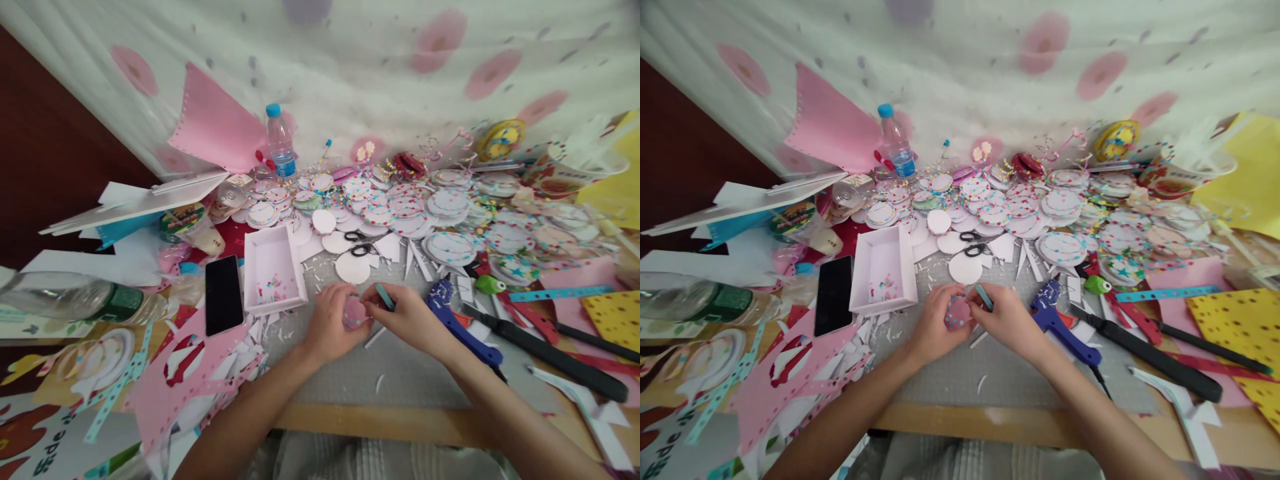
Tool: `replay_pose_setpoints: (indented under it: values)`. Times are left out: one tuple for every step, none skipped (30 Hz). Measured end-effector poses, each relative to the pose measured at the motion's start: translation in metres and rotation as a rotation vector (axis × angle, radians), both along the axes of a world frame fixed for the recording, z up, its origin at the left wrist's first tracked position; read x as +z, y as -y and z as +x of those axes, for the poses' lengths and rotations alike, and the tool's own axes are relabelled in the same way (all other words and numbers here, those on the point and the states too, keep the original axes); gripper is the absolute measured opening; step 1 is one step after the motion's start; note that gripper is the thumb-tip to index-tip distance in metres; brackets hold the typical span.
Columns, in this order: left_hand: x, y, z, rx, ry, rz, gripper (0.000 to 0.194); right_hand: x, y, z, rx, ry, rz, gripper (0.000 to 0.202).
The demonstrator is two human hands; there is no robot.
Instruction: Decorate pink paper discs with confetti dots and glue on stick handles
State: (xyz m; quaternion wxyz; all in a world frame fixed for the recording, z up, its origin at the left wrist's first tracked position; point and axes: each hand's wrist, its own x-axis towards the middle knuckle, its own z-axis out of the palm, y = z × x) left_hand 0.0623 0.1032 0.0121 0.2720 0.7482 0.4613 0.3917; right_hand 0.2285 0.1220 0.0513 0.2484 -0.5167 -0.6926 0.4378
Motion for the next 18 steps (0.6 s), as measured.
replay_pose_setpoints:
  values:
    - [0.000,0.000,0.000,0.003,0.008,-0.001,0.043,0.001,0.000,0.000,0.001,-0.004,-0.001,0.012]
    - [0.000,0.000,0.000,0.005,0.014,-0.003,0.043,0.001,-0.001,-0.001,0.001,-0.005,-0.003,0.012]
    - [0.000,0.000,0.001,0.008,0.018,-0.003,0.043,0.001,-0.001,-0.001,0.001,-0.006,-0.006,0.012]
    - [0.000,-0.001,0.001,0.009,0.020,-0.001,0.043,0.001,-0.001,-0.001,0.002,-0.007,-0.008,0.011]
    - [0.000,-0.001,0.001,0.009,0.022,0.002,0.043,0.001,-0.002,-0.001,0.005,-0.008,-0.010,0.011]
    - [0.000,-0.001,0.001,0.009,0.025,0.005,0.044,0.001,-0.002,-0.001,0.008,-0.009,-0.008,0.011]
    - [0.000,-0.001,0.001,0.009,0.028,0.010,0.044,0.000,-0.002,-0.001,0.009,-0.007,-0.004,0.011]
    - [0.000,-0.001,0.000,0.009,0.030,0.013,0.044,0.000,-0.003,-0.002,0.012,-0.004,0.001,0.010]
    - [0.001,-0.001,0.000,0.009,0.032,0.015,0.043,-0.001,-0.003,-0.002,0.013,0.001,0.008,0.010]
    - [0.001,-0.001,0.000,0.010,0.034,0.016,0.043,-0.001,-0.003,-0.002,0.015,0.007,0.014,0.010]
    - [0.001,-0.001,0.000,0.010,0.035,0.016,0.043,-0.001,-0.002,-0.003,0.018,0.016,0.019,0.011]
    - [0.002,-0.001,0.000,0.009,0.035,0.013,0.044,-0.001,-0.002,-0.003,0.020,0.029,0.025,0.011]
    - [0.002,-0.001,0.000,0.008,0.036,0.009,0.044,0.000,-0.002,-0.004,0.021,0.045,0.036,0.011]
    - [0.003,-0.001,0.000,0.008,0.039,0.003,0.044,0.001,-0.001,-0.003,0.022,0.062,0.048,0.011]
    - [0.003,-0.001,-0.001,0.009,0.043,-0.007,0.044,0.004,-0.001,-0.003,0.024,0.081,0.062,0.011]
    - [0.003,-0.001,-0.001,0.011,0.047,-0.019,0.043,0.007,-0.001,-0.001,0.021,0.096,0.079,0.012]
    - [0.003,-0.001,-0.002,0.014,0.051,-0.032,0.043,0.012,-0.001,0.001,0.008,0.102,0.098,0.012]
    - [0.003,-0.001,-0.002,0.016,0.055,-0.045,0.042,0.017,-0.001,0.005,-0.018,0.097,0.113,0.014]
